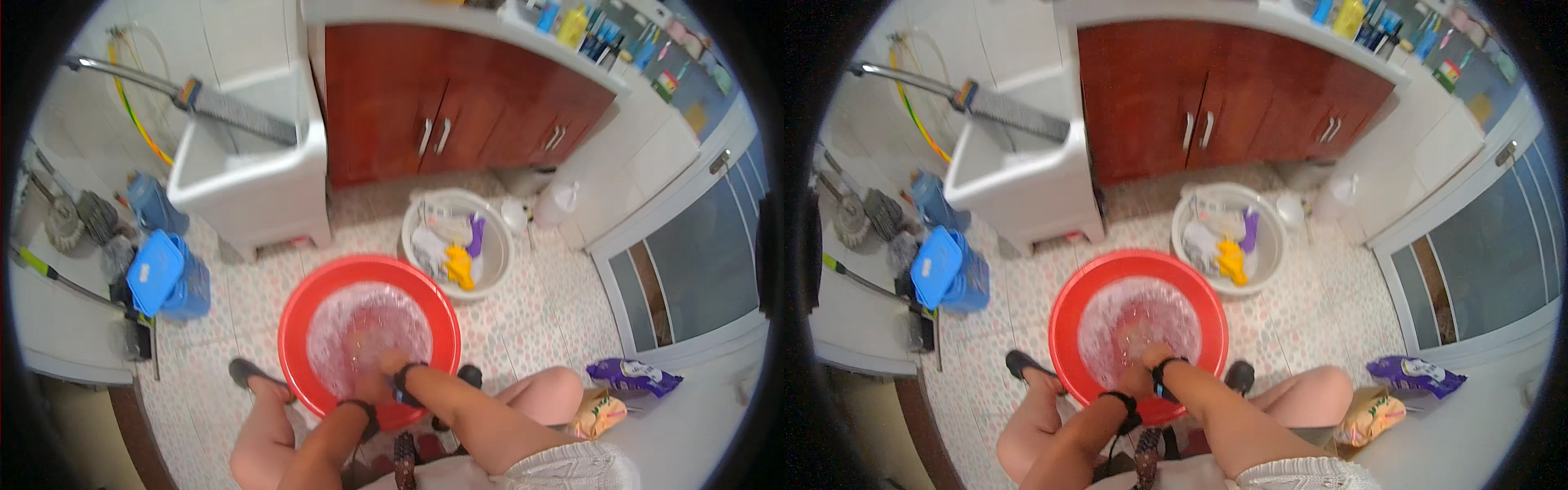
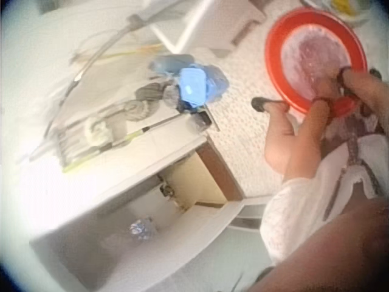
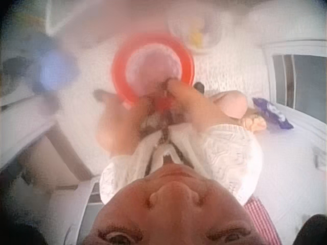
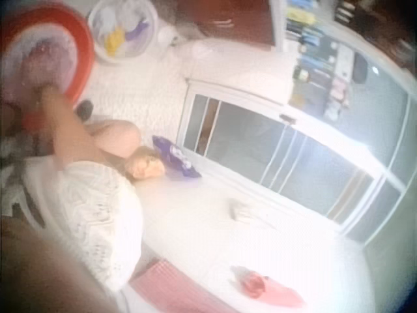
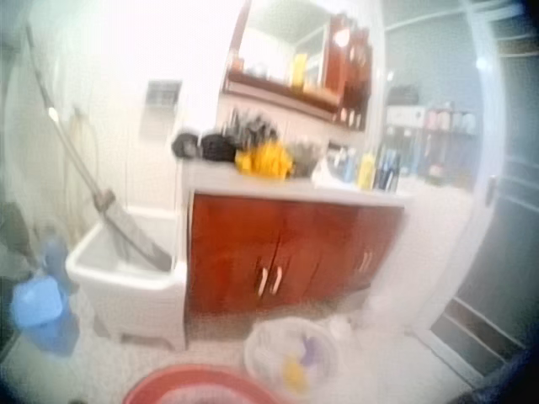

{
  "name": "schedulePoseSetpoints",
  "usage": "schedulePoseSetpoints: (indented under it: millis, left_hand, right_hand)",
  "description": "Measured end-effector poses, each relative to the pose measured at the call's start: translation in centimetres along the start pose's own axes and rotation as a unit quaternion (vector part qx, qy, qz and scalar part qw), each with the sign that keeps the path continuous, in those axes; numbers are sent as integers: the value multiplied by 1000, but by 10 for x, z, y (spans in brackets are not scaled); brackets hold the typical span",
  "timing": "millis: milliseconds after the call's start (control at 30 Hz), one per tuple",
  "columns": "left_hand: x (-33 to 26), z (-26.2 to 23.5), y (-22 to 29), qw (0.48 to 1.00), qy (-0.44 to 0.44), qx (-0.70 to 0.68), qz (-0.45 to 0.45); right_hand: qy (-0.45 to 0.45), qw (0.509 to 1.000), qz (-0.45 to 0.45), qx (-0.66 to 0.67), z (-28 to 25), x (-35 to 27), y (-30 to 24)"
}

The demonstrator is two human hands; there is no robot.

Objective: The person hand-washes several small garments in a red basin filled with soapy water. They scrub, rinse, and wring out each item one by one, then place the cleaned items on a nearby counter.

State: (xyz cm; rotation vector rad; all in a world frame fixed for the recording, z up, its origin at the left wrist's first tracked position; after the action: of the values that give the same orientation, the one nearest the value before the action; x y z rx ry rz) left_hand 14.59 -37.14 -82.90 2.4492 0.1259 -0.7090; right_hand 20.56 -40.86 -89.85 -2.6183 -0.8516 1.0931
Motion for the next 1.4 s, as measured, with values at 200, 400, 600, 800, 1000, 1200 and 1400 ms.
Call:
schedulePoseSetpoints:
  millis: [200,400,600,800,1000,1200,1400]
  left_hand:
    - [-33,-70,5,995,87,-33,-31]
    - [-68,-146,28,926,227,-276,120]
    - [-66,-115,-2,713,2,-691,-119]
    - [-74,-106,37,671,-158,-720,-80]
    - [-70,-144,5,669,-63,-739,-48]
    - [-61,-167,-5,533,-12,-846,-13]
    - [-58,-178,-4,495,9,-868,-36]
  right_hand:
    - [57,861,41,504,-31,-9,7]
    - [-116,767,17,631,-98,-100,-23]
    - [56,899,-129,415,-228,-191,-76]
    - [236,948,-195,91,-382,-293,-131]
    - [359,886,-240,-168,-576,-393,-165]
    - [738,640,-206,-50,-803,-503,-151]
    - [883,445,-101,-107,-856,-386,-110]
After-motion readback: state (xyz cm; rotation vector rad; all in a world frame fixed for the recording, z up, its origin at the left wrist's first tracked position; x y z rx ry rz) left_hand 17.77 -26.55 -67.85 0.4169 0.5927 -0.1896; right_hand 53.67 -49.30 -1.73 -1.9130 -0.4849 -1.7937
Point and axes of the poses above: each hand's wrist, its own x-axis towards the middle knuckle, its own z-axis out of the palm, y = z × x, the point moved 9 cm from there along x, towards the middle knuckle, and after that the axes turned 1 degree about -z, right-handed, at the moved point
